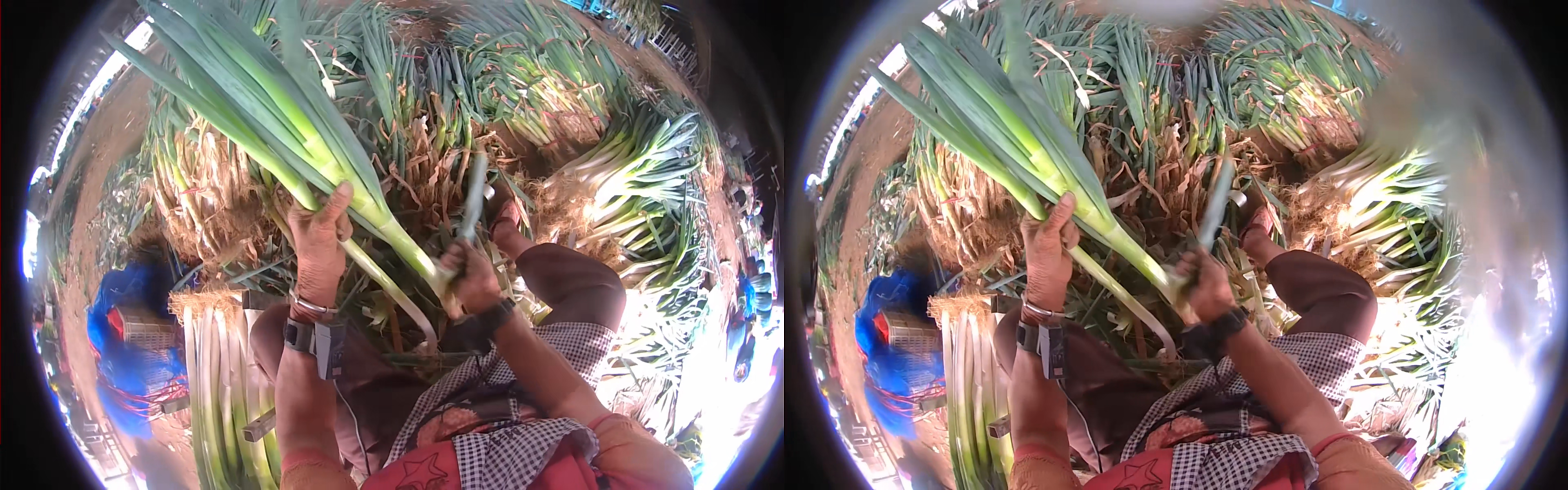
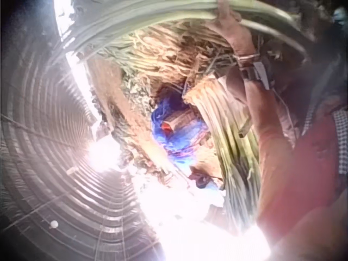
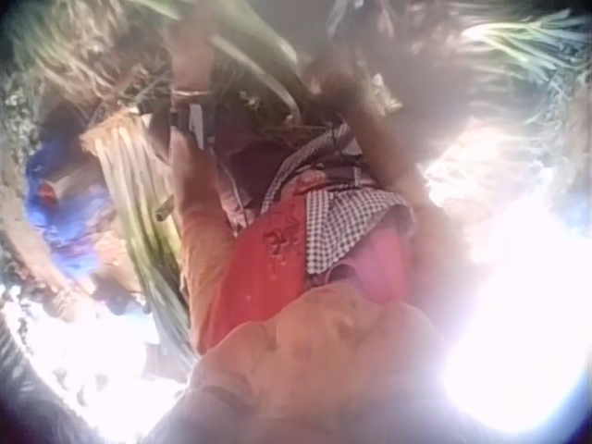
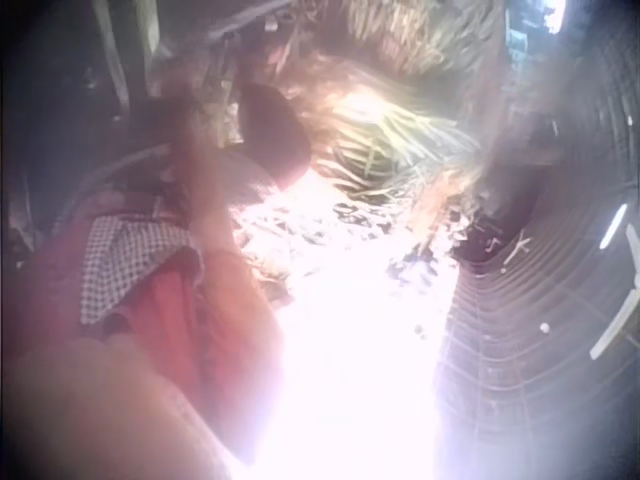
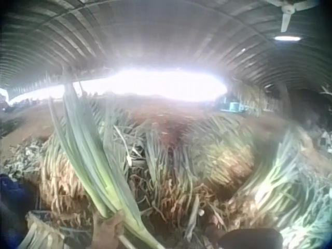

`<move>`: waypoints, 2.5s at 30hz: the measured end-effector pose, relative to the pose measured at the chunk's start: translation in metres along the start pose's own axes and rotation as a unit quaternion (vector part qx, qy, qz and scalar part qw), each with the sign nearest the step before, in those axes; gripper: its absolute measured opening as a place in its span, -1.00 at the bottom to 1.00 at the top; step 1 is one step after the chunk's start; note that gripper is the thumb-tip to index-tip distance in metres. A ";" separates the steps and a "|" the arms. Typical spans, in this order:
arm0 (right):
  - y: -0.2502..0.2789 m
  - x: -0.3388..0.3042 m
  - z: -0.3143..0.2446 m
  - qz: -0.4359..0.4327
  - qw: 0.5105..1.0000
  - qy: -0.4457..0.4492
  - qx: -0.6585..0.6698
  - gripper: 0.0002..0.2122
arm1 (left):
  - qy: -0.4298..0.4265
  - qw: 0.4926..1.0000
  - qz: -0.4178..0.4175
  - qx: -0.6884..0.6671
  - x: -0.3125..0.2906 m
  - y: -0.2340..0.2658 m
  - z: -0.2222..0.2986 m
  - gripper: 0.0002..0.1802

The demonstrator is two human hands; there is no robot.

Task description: The recorder is peeling and cleaning harvested leeks and placing them in a pile.

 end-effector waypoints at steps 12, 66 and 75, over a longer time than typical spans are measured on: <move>-0.080 -0.020 -0.086 -0.211 0.942 0.173 -0.193 -0.59 | 0.064 0.988 -0.109 -0.092 0.004 0.008 -0.001 -0.78; -0.080 -0.058 -0.093 -0.142 0.925 0.183 -0.303 -0.71 | 0.112 0.986 -0.103 0.074 -0.011 -0.013 -0.032 -0.71; -0.092 -0.064 -0.111 -0.010 0.893 0.308 -0.327 -0.70 | 0.116 0.988 0.000 0.101 -0.010 -0.004 -0.026 -0.75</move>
Point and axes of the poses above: each hand's wrist, its own x-axis towards the middle knuckle, its own y-axis out of the back of the hand, z = x × y, the point moved 10 cm from there along x, towards the middle knuckle, and after that the axes turned 3 degrees about z, right-handed, at the moved point
